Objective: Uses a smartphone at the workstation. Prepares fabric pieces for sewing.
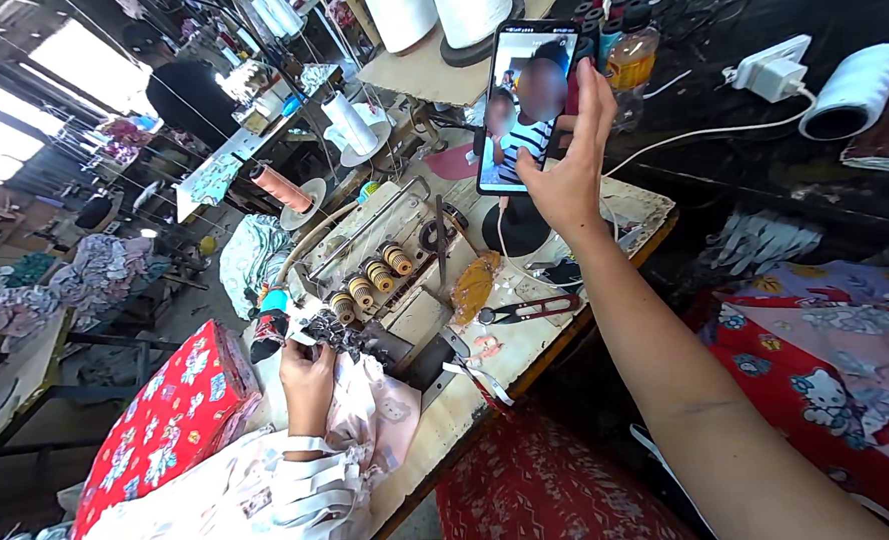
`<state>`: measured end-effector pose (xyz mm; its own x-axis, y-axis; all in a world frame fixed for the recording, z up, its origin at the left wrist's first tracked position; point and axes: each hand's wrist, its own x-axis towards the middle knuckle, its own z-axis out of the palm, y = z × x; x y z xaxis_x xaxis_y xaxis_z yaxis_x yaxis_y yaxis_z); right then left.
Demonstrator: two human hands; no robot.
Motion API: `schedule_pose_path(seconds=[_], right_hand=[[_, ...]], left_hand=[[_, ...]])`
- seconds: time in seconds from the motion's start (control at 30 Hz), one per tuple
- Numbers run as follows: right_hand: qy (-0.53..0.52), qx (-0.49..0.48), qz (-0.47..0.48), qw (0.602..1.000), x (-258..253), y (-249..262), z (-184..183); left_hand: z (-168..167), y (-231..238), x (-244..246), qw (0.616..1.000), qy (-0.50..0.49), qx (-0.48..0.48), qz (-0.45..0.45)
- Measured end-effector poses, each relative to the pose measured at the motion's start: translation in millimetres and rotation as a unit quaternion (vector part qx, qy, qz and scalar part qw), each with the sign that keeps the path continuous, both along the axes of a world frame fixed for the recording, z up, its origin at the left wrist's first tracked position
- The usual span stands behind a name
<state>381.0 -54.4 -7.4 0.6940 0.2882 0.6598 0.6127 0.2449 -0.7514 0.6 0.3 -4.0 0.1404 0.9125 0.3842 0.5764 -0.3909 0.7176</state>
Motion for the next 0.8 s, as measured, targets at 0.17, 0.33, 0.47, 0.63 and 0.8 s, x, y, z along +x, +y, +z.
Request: schedule_pose_path(seconds=[0.17,0.33,0.47,0.63,0.8], right_hand=[[0.011,-0.005,0.006,1.000,0.5,-1.2,1.1],[0.006,0.007,0.007,1.000,2.0,-0.1,-0.7],[-0.020,0.024,0.001,1.000,2.5,1.4,-2.6],[-0.014,0.020,0.008,1.000,1.2,1.5,-1.6],[-0.023,0.024,-0.001,0.999,0.5,3.4,-1.5]], left_hand=[[0.7,-0.8,1.3,1.000,-0.005,-0.001,0.003],[0.9,-1.2,1.5,1.000,0.005,-0.002,0.006],[1.7,-1.4,1.7,1.000,-0.003,-0.007,0.005],[1.2,-1.2,1.3,1.000,-0.005,-0.005,0.001],[0.7,-0.7,1.5,1.000,-0.009,0.001,-0.001]])
